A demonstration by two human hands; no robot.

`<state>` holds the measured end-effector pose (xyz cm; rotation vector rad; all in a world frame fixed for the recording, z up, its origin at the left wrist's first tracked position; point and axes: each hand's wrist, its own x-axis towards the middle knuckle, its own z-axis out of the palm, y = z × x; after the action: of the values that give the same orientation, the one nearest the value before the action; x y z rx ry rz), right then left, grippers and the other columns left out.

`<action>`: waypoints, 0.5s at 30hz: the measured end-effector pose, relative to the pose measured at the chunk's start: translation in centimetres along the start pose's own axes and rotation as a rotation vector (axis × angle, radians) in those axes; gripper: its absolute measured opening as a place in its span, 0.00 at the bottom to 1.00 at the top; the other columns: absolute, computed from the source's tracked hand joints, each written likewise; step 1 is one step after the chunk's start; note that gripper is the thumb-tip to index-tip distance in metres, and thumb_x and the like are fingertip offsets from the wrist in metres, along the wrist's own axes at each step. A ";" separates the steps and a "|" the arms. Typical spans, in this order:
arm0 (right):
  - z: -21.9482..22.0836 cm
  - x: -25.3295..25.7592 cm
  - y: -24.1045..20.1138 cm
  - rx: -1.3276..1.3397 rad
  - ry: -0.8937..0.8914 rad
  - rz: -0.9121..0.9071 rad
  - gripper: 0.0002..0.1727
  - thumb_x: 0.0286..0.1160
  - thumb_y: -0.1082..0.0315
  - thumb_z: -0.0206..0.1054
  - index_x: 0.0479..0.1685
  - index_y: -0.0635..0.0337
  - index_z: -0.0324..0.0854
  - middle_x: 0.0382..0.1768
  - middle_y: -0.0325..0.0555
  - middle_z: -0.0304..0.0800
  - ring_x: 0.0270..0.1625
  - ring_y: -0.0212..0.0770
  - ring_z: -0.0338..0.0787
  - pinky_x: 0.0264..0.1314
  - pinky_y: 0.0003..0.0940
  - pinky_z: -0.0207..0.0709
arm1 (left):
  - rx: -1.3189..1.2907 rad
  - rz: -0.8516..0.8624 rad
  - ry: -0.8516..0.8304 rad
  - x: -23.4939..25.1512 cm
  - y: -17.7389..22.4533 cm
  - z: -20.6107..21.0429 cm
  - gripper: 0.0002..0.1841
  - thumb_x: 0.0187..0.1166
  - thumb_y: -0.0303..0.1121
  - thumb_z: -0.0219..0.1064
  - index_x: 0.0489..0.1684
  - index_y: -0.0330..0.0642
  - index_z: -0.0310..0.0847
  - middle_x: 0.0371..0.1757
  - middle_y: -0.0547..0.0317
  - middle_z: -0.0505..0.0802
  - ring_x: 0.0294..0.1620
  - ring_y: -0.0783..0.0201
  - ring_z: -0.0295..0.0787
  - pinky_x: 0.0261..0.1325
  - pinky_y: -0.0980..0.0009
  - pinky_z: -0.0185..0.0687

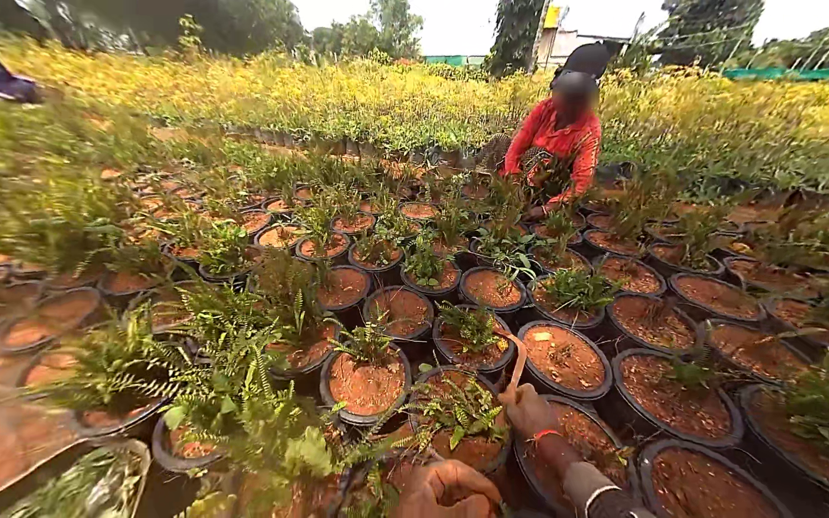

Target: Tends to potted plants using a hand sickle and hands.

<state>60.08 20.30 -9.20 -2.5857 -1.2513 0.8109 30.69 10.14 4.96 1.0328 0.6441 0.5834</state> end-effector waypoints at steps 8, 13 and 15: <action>1.1 1.2 0.4 0.098 -0.072 0.082 0.40 0.75 0.47 0.70 0.80 0.65 0.66 0.69 0.63 0.84 0.72 0.58 0.85 0.75 0.57 0.76 | -0.038 -0.085 0.099 0.8 0.8 -1.0 0.07 0.84 0.25 0.62 0.50 0.37 0.86 0.36 0.60 0.92 0.27 0.72 0.85 0.29 0.77 0.81; -0.4 1.5 0.3 1.074 -0.161 0.155 0.17 0.84 0.59 0.60 0.53 0.67 0.80 0.41 0.56 0.85 0.41 0.48 0.86 0.45 0.47 0.81 | -0.025 -0.099 0.070 1.2 0.8 -0.7 0.10 0.88 0.27 0.57 0.51 0.37 0.85 0.36 0.60 0.92 0.27 0.71 0.85 0.28 0.76 0.81; -1.9 0.7 -0.9 1.403 -0.141 0.165 0.10 0.86 0.62 0.52 0.40 0.58 0.71 0.22 0.43 0.73 0.21 0.39 0.77 0.28 0.38 0.78 | -0.008 -0.116 0.091 1.3 0.8 -0.7 0.11 0.89 0.28 0.55 0.51 0.37 0.85 0.36 0.60 0.92 0.27 0.71 0.85 0.29 0.76 0.81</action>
<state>60.84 21.56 -7.62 -1.4532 -0.1934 1.2605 30.94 11.80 5.19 0.9586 0.7759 0.5330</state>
